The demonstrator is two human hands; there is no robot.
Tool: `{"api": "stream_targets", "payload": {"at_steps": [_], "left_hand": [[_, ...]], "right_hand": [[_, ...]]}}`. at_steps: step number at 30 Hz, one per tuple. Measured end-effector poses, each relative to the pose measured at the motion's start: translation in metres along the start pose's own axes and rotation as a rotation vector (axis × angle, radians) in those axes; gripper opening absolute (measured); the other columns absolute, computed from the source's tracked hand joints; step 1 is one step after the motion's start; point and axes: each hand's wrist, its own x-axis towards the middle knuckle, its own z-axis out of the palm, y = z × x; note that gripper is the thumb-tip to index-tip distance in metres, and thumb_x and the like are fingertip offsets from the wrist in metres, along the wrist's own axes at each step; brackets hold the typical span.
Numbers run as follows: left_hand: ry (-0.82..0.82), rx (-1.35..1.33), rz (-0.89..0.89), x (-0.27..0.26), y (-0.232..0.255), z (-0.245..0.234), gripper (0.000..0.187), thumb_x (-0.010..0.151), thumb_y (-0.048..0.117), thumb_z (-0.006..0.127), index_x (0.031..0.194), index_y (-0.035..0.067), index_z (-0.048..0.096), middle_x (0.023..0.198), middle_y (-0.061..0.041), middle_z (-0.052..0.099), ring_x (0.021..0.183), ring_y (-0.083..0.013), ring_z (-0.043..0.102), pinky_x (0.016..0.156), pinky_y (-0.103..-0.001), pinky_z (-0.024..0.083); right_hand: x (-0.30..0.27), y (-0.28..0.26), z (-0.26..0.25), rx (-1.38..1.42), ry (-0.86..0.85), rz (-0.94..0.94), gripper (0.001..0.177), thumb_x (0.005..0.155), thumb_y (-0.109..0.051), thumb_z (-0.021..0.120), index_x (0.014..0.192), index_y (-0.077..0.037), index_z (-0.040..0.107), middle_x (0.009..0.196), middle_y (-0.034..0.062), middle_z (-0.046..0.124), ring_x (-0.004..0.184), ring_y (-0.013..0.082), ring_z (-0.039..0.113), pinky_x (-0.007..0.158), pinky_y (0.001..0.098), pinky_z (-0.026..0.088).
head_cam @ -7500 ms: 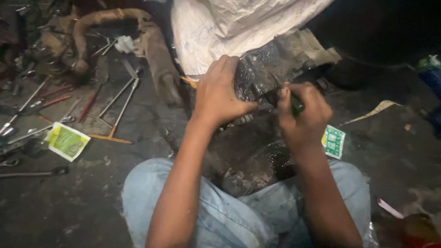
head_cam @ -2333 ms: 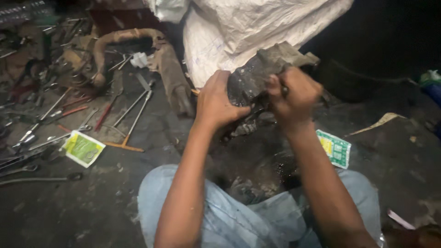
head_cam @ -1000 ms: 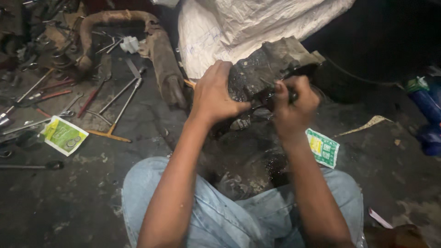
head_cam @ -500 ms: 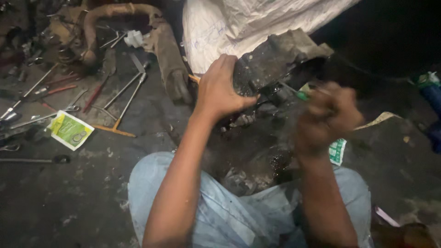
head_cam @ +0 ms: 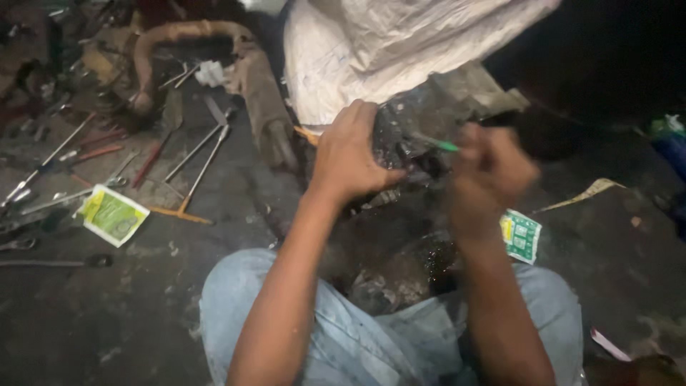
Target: The person sits on the floor and uses a small metal tool to scrape and clean a greasy mechanical component. They repeatedly rub the tool against the surface of the part to remove grime and oil, occasionally adjusting their grip and the angle of the part.
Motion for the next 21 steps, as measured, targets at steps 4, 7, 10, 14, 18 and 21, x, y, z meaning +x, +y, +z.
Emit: {"api": "stream_targets", "payload": {"at_steps": [4,7,10,14,18,21], "left_hand": [[0.019,-0.002,-0.005,0.003,-0.006,0.004,0.083,0.056,0.041,0.093,0.116,-0.002,0.056,0.11,-0.02,0.06,0.107,-0.042,0.058,0.091,-0.048,0.048],[0.003,-0.01,-0.045,0.004,-0.002,0.002,0.077,0.054,0.04,0.092,0.11,0.0,0.057,0.109,-0.019,0.06,0.108,-0.0412,0.059,0.09,-0.048,0.049],[-0.015,-0.022,-0.061,0.003,-0.002,0.001,0.078,0.052,0.037,0.091,0.111,-0.001,0.057,0.108,-0.019,0.06,0.107,-0.0408,0.059,0.09,-0.048,0.049],[-0.005,-0.011,-0.026,0.004,0.0,0.0,0.084,0.051,0.038,0.091,0.116,-0.002,0.057,0.11,-0.02,0.06,0.107,-0.0417,0.058,0.09,-0.048,0.049],[-0.019,-0.008,-0.028,0.004,0.008,0.002,0.086,0.05,0.04,0.093,0.115,-0.002,0.057,0.11,-0.021,0.059,0.107,-0.0426,0.058,0.091,-0.049,0.048],[-0.01,-0.011,-0.022,0.006,0.011,0.004,0.087,0.05,0.04,0.095,0.114,-0.003,0.056,0.109,-0.022,0.059,0.106,-0.0429,0.058,0.09,-0.05,0.048]], "right_hand": [[0.008,-0.026,-0.03,0.179,-0.006,0.004,0.026,0.105,-0.012,0.08,0.097,-0.002,0.057,0.09,0.0062,0.067,0.083,0.0115,0.068,0.074,0.0273,0.053],[0.019,-0.025,-0.037,0.073,-0.126,0.083,0.033,0.104,-0.009,0.088,0.098,0.001,0.057,0.092,0.0088,0.067,0.083,0.0111,0.067,0.079,0.0262,0.053],[0.022,-0.013,-0.034,0.033,-0.197,0.15,0.025,0.099,-0.006,0.086,0.102,0.0,0.062,0.092,0.0117,0.067,0.081,0.0182,0.064,0.072,0.0323,0.05],[0.023,-0.011,-0.026,-0.066,-0.298,-0.081,0.014,0.101,-0.004,0.077,0.11,-0.001,0.068,0.102,0.0131,0.071,0.089,0.0251,0.071,0.078,0.0357,0.055],[0.011,-0.032,-0.032,-0.124,-0.319,-0.122,0.015,0.097,-0.006,0.075,0.111,-0.002,0.071,0.096,0.015,0.068,0.085,0.0315,0.069,0.077,0.0388,0.054],[0.01,-0.036,-0.027,-0.142,-0.296,-0.096,0.016,0.097,-0.005,0.074,0.112,-0.002,0.072,0.094,0.0154,0.068,0.084,0.0328,0.068,0.074,0.0401,0.053]]}}
